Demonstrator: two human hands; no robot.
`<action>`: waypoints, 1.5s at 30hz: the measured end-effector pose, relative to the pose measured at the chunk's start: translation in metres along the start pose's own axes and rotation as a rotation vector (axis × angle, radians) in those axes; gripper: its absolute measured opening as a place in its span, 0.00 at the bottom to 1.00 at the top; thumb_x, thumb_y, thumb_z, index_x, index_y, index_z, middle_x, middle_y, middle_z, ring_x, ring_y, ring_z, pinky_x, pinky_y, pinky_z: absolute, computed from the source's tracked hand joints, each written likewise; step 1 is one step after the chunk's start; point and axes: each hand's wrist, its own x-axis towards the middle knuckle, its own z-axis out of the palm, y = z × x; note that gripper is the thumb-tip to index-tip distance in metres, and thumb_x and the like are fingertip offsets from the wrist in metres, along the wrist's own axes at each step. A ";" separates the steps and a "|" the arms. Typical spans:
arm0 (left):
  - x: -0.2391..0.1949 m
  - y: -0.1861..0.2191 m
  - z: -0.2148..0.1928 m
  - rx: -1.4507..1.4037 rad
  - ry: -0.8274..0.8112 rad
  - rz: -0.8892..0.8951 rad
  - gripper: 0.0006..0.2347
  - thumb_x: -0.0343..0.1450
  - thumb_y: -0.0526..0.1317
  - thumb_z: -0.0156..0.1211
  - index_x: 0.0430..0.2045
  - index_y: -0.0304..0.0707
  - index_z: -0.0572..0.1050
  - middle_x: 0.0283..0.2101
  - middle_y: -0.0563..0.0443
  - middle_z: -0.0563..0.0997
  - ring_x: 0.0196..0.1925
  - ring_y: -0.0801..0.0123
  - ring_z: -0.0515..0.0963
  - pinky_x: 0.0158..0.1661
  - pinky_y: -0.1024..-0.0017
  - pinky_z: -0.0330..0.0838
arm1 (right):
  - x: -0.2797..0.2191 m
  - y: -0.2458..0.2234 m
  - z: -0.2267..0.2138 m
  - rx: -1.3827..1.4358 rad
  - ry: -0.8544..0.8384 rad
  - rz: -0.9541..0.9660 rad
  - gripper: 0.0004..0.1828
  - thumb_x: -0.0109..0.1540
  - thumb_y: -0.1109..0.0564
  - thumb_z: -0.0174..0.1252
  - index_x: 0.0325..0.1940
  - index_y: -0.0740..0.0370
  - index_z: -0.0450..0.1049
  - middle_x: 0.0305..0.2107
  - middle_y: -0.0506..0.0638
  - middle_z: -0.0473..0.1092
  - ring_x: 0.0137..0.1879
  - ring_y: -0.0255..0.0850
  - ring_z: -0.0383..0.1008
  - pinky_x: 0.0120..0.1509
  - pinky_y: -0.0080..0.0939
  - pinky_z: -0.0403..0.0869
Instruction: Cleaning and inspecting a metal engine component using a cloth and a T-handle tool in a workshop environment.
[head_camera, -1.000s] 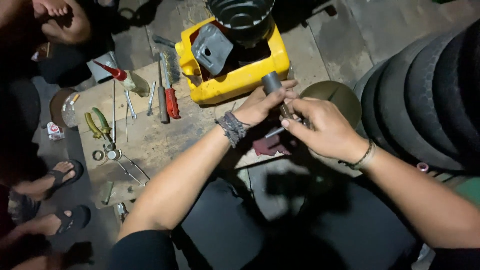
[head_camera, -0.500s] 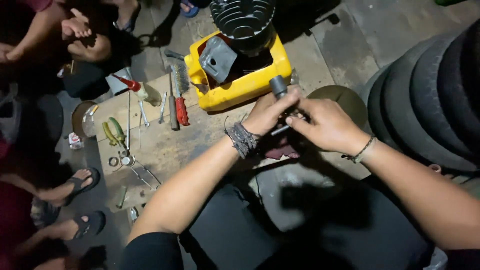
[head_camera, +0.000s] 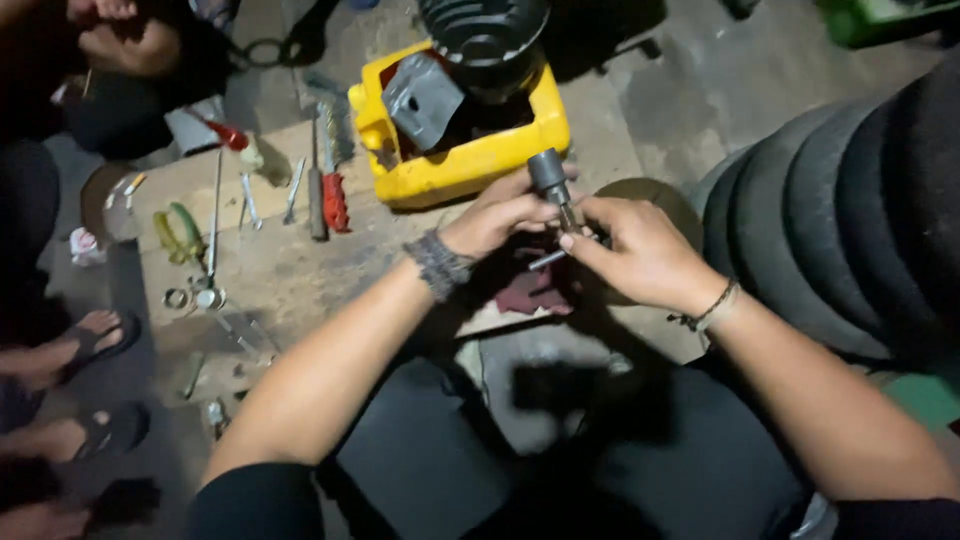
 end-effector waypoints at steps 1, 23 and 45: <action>0.004 -0.008 0.003 0.003 0.011 -0.005 0.30 0.65 0.51 0.66 0.62 0.39 0.72 0.45 0.45 0.80 0.48 0.62 0.79 0.53 0.52 0.75 | 0.002 0.003 0.006 0.007 -0.008 -0.006 0.10 0.61 0.53 0.60 0.37 0.63 0.74 0.30 0.65 0.75 0.45 0.66 0.76 0.41 0.62 0.70; 0.014 -0.026 0.012 -0.041 0.130 0.139 0.38 0.71 0.52 0.68 0.72 0.40 0.53 0.51 0.38 0.80 0.49 0.63 0.82 0.52 0.61 0.79 | 0.007 0.021 0.019 -0.106 0.040 -0.030 0.12 0.64 0.52 0.58 0.37 0.64 0.73 0.28 0.64 0.74 0.44 0.68 0.75 0.43 0.64 0.71; 0.009 -0.008 0.013 0.331 0.172 0.142 0.27 0.72 0.57 0.63 0.62 0.42 0.70 0.37 0.47 0.85 0.45 0.69 0.83 0.49 0.66 0.79 | -0.006 -0.002 -0.002 -0.309 0.054 -0.185 0.15 0.61 0.50 0.59 0.30 0.64 0.70 0.18 0.63 0.69 0.36 0.65 0.74 0.37 0.57 0.71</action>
